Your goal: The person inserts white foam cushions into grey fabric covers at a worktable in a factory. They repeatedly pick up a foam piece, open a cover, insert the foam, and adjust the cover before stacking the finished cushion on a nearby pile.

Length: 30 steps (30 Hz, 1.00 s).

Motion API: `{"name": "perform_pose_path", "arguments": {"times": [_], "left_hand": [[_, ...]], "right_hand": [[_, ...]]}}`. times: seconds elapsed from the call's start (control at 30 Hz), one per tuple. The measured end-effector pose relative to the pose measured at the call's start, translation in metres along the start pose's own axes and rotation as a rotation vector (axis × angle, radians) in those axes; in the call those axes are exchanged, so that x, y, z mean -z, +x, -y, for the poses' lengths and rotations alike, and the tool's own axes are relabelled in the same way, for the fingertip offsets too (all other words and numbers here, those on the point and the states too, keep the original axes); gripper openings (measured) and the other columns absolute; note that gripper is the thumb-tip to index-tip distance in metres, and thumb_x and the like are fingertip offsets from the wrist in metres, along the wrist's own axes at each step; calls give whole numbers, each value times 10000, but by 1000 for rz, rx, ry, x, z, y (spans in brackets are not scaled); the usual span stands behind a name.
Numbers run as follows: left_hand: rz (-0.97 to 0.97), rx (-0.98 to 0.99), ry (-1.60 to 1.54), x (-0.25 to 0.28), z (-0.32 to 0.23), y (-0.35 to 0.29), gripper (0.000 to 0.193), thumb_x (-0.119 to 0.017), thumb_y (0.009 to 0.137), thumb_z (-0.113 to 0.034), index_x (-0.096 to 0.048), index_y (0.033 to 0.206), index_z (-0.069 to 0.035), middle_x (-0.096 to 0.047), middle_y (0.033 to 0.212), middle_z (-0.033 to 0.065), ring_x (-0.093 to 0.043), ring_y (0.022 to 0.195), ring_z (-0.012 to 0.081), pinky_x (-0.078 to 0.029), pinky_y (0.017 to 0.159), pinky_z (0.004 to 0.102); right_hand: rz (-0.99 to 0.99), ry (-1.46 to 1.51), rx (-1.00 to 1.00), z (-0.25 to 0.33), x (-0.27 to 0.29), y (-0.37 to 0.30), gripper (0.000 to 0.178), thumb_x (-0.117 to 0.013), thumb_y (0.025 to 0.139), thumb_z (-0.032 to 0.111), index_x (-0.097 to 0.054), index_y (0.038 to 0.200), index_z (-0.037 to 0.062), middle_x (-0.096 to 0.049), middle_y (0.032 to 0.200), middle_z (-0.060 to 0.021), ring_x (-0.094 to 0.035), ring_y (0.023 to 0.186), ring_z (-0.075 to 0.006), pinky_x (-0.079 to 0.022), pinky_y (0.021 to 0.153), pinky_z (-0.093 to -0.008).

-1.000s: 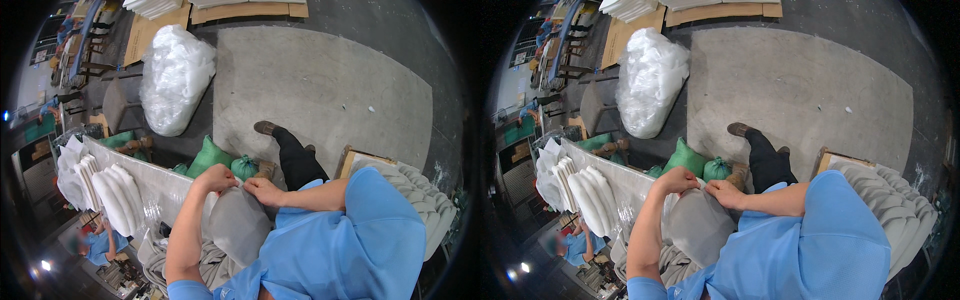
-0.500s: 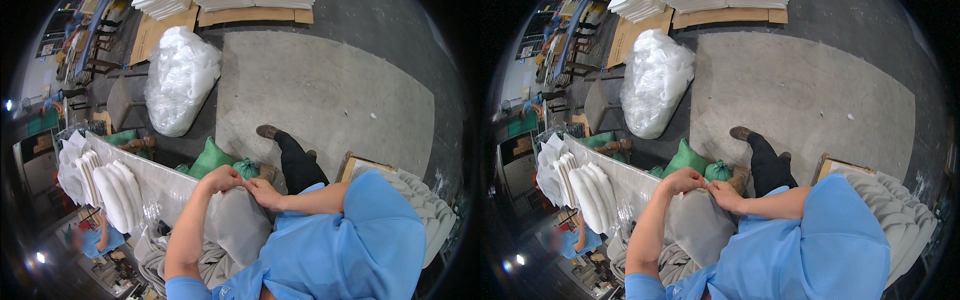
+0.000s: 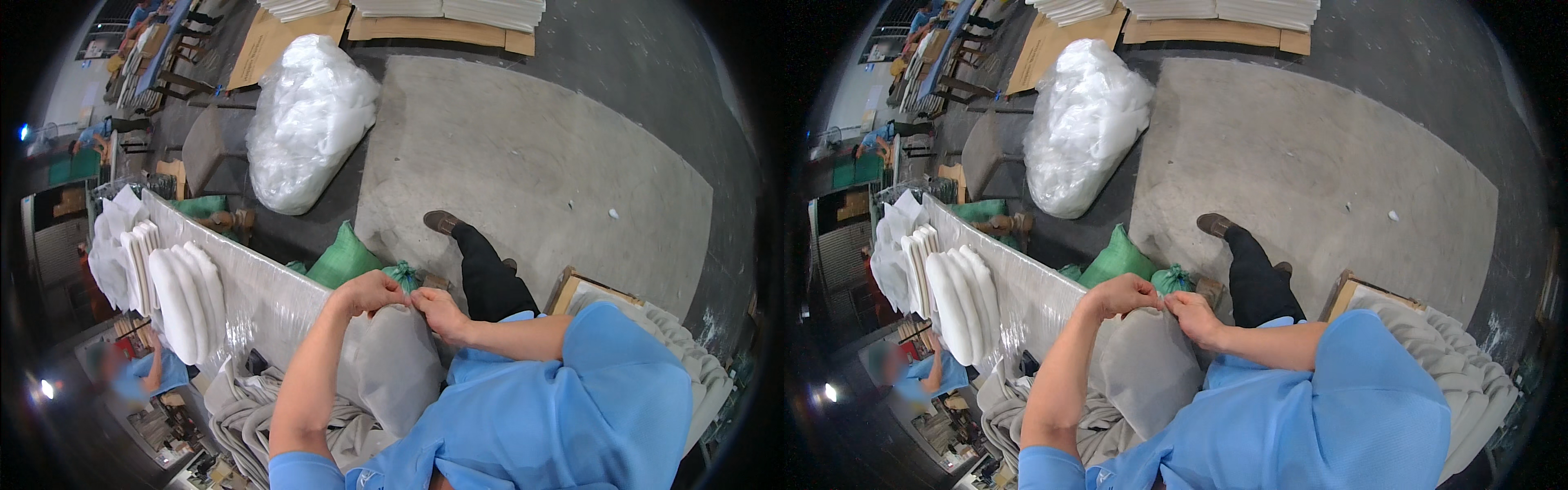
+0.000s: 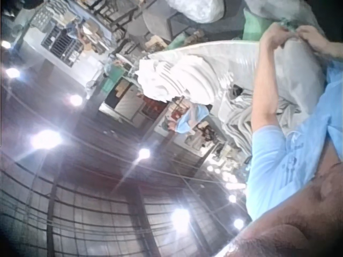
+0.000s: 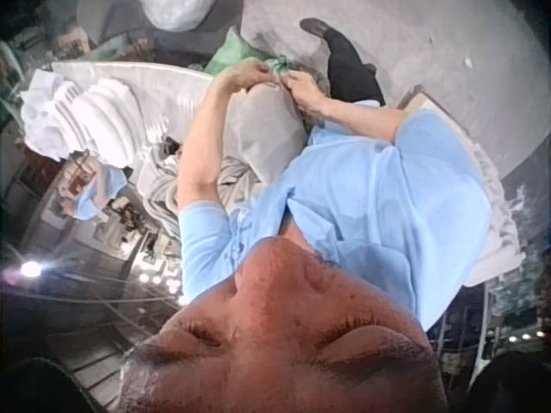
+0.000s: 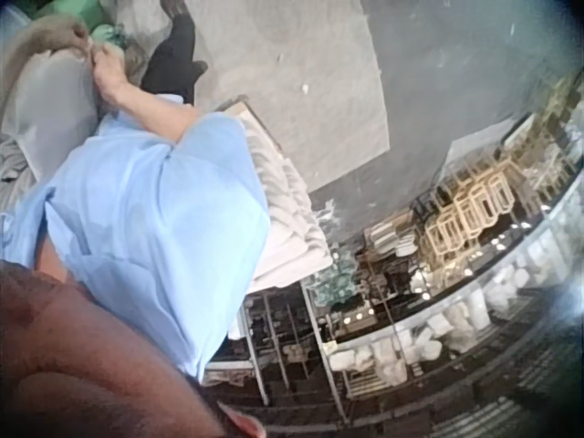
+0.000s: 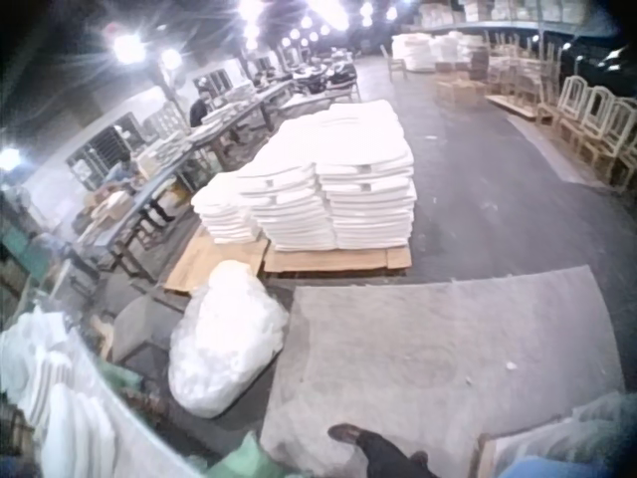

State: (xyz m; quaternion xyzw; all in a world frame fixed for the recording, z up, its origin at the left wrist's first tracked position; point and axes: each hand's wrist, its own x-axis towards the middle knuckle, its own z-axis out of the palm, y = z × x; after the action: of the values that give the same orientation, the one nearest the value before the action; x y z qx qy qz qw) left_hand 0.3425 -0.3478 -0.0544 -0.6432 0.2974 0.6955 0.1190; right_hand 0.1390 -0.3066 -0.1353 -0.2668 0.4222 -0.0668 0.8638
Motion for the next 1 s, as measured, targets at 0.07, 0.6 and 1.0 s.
{"name": "perform_pose_path", "arguments": {"times": [0.07, 0.6, 1.0], "left_hand": [[-31, -7, -107, -5, 6, 3, 196, -778, 929, -259, -745, 832, -91, -613, 675, -37, -543, 583, 75, -405, 477, 284], [-398, -204, -850, -50, 46, 57, 151, -748, 908, -146, -732, 815, -28, -693, 744, 24, -620, 623, 113, -495, 568, 290], [-550, -172, -894, -48, 85, 92, 271, -754, 904, -212, -681, 709, -37, -637, 658, -8, -550, 601, 76, -444, 544, 292]], "right_hand": [[-53, -3, 76, -13, -3, 4, 346, -515, 1119, 319, -730, 1016, 69, -577, 764, 46, -489, 710, -64, -421, 651, -288], [-214, 266, -268, 11, -15, 44, 342, -475, 1125, 363, -679, 1099, 90, -695, 1006, -66, -642, 907, -191, -523, 823, -392], [-248, 80, -407, 2, -15, 89, 362, -523, 1110, 358, -653, 876, 114, -662, 832, -48, -623, 761, -169, -501, 690, -399]]}}
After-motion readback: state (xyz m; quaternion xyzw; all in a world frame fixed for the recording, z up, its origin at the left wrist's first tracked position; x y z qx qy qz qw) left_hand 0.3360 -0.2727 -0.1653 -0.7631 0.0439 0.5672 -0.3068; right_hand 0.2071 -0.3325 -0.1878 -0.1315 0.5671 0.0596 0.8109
